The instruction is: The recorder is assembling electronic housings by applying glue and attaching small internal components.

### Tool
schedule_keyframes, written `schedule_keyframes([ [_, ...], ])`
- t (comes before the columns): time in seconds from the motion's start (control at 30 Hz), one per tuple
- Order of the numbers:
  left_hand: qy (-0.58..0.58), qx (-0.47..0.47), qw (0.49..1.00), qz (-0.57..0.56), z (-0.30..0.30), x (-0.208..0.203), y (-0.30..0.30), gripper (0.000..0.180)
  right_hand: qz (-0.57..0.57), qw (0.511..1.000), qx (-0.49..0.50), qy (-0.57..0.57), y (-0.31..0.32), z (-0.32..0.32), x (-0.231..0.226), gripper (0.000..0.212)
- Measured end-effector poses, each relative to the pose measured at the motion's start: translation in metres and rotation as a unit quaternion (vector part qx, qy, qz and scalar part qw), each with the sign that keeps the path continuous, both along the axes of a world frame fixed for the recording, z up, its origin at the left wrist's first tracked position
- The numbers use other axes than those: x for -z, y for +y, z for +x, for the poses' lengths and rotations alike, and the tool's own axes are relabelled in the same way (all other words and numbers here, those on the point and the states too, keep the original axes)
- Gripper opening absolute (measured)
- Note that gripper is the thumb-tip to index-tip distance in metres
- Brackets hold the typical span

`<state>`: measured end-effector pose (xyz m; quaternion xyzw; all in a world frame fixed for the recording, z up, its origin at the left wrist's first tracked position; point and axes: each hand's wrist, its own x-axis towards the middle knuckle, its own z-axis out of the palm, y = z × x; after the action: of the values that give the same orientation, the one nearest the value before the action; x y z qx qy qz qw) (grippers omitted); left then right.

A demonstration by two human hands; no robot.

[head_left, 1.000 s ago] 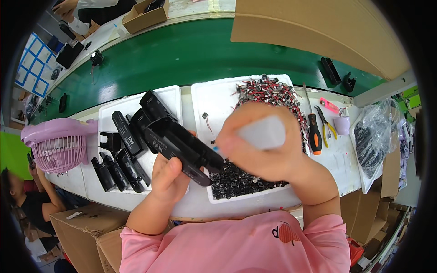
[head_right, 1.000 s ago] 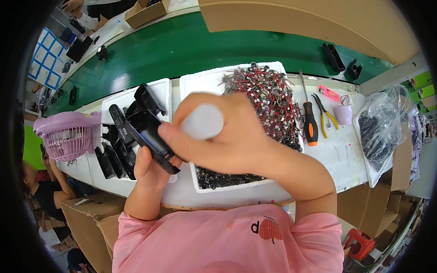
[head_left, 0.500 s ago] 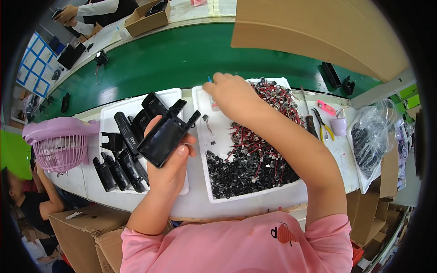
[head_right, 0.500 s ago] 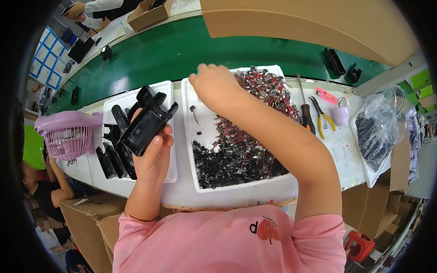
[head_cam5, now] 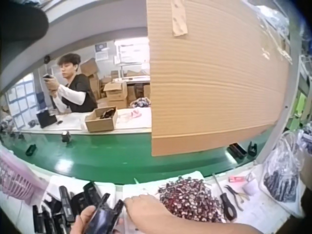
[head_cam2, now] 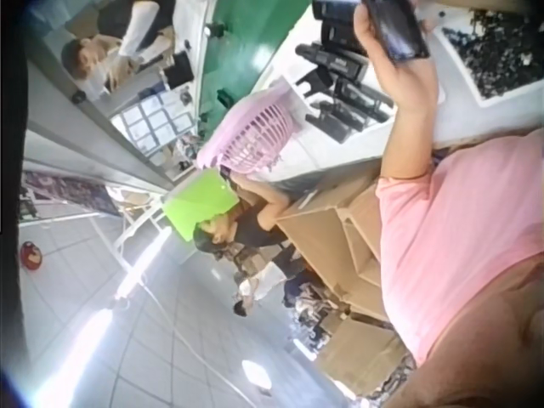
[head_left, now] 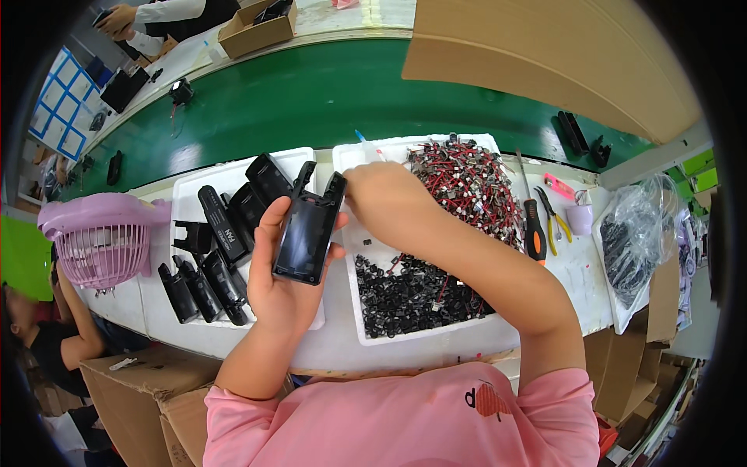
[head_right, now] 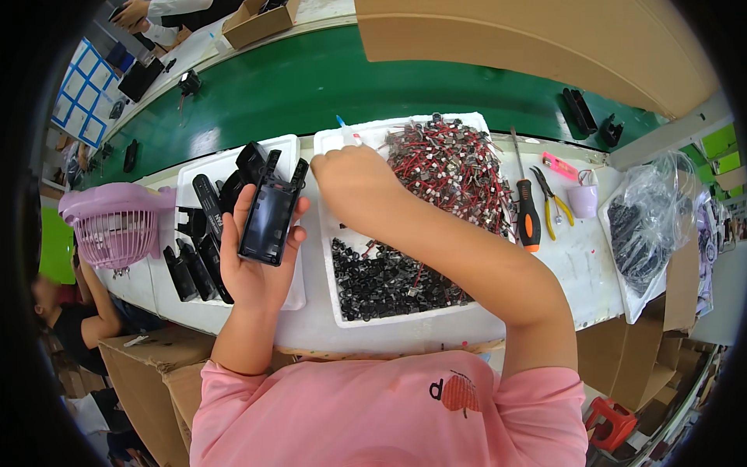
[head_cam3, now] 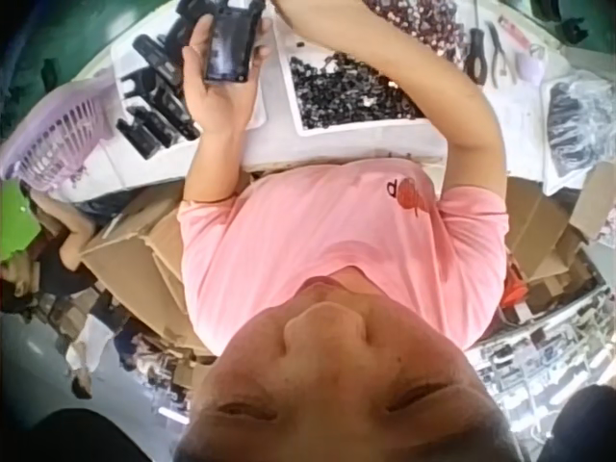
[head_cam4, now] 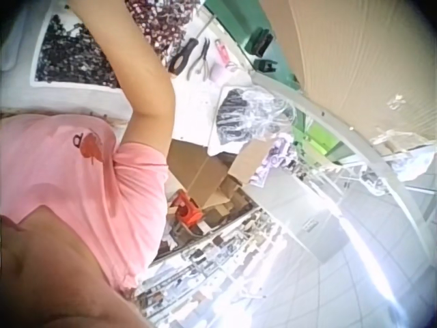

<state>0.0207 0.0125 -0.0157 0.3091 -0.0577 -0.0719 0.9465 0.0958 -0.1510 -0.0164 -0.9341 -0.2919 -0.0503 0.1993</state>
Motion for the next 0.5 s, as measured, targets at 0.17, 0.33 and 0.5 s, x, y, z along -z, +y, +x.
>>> schedule_keyframes([
  [0.17,-0.006,-0.004,1.000,0.013,-0.003,0.001,0.002,0.036,0.248,0.968,0.046,0.005,-0.013,-0.011,-0.024,0.012],
  [0.33,0.002,0.009,0.998,0.066,-0.006,-0.008,-0.004,0.041,0.283,0.957,-0.045,-0.040,-0.019,-0.023,-0.039,0.017],
  [0.5,-0.009,0.033,0.995,0.090,-0.007,-0.005,-0.005,0.047,0.315,0.946,-0.061,-0.048,-0.009,-0.030,-0.045,0.014],
])
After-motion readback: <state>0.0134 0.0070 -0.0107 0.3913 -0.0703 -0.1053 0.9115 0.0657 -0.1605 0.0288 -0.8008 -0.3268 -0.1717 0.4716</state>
